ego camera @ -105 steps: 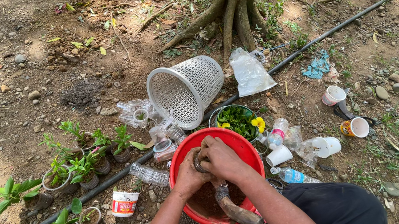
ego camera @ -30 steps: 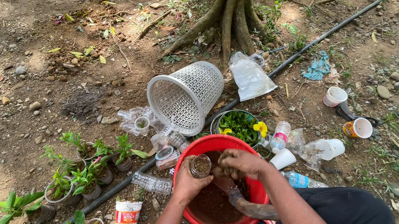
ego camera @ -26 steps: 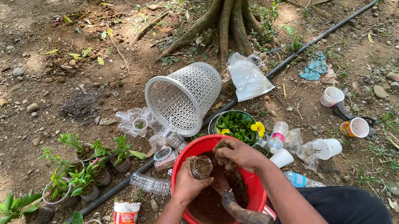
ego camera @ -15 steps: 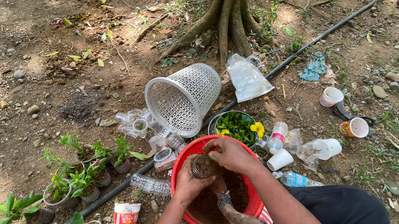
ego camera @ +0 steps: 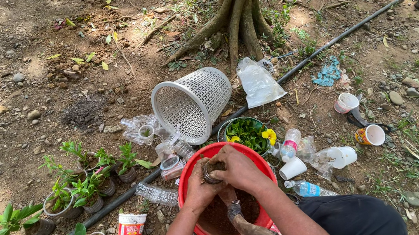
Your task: The person prepares plastic bottles and cups with soil and plants seedlings into them, using scissors to cut materials and pouring water from a bottle.
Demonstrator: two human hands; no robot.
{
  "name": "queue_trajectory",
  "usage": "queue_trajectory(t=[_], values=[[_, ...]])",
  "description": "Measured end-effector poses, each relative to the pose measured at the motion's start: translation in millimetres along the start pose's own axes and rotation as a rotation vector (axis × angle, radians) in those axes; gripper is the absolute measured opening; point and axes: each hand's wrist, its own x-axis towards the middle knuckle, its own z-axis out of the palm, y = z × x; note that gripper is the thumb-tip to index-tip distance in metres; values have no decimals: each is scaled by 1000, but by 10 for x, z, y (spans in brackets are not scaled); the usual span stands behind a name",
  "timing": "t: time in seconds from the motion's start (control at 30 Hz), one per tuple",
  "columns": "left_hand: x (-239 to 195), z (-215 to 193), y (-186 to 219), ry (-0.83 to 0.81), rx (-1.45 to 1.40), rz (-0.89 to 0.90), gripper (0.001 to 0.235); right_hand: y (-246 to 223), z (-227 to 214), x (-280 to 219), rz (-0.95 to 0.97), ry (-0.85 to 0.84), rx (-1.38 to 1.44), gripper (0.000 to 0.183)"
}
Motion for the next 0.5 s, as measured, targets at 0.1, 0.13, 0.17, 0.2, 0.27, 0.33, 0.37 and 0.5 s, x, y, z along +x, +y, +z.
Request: queue_trajectory(t=[0.1, 0.13, 0.17, 0.2, 0.27, 0.33, 0.37, 0.5], values=[[20, -10, -21, 28, 119, 27, 83, -1, -1, -42, -101, -40, 10, 36], [23, -23, -38, 17, 113, 8, 83, 22, 2, -42, -100, -39, 11, 36], [33, -27, -53, 16, 114, 8, 83, 60, -3, -41, -143, -59, 8, 35], [46, -20, -63, -14, 43, 16, 79, 102, -8, -37, -187, -80, 4, 34], [42, -14, -49, -44, -28, 24, 76, 184, -23, -17, -247, -115, 1, 38], [20, -13, 21, -78, -69, -50, 80, 236, -20, 0, -306, -150, -4, 42], [4, -11, 66, -78, -70, -51, 80, 254, -26, 22, -270, -199, -60, 46], [-37, 23, 186, -76, 331, 26, 78, 323, -31, 66, -197, -286, -167, 50]])
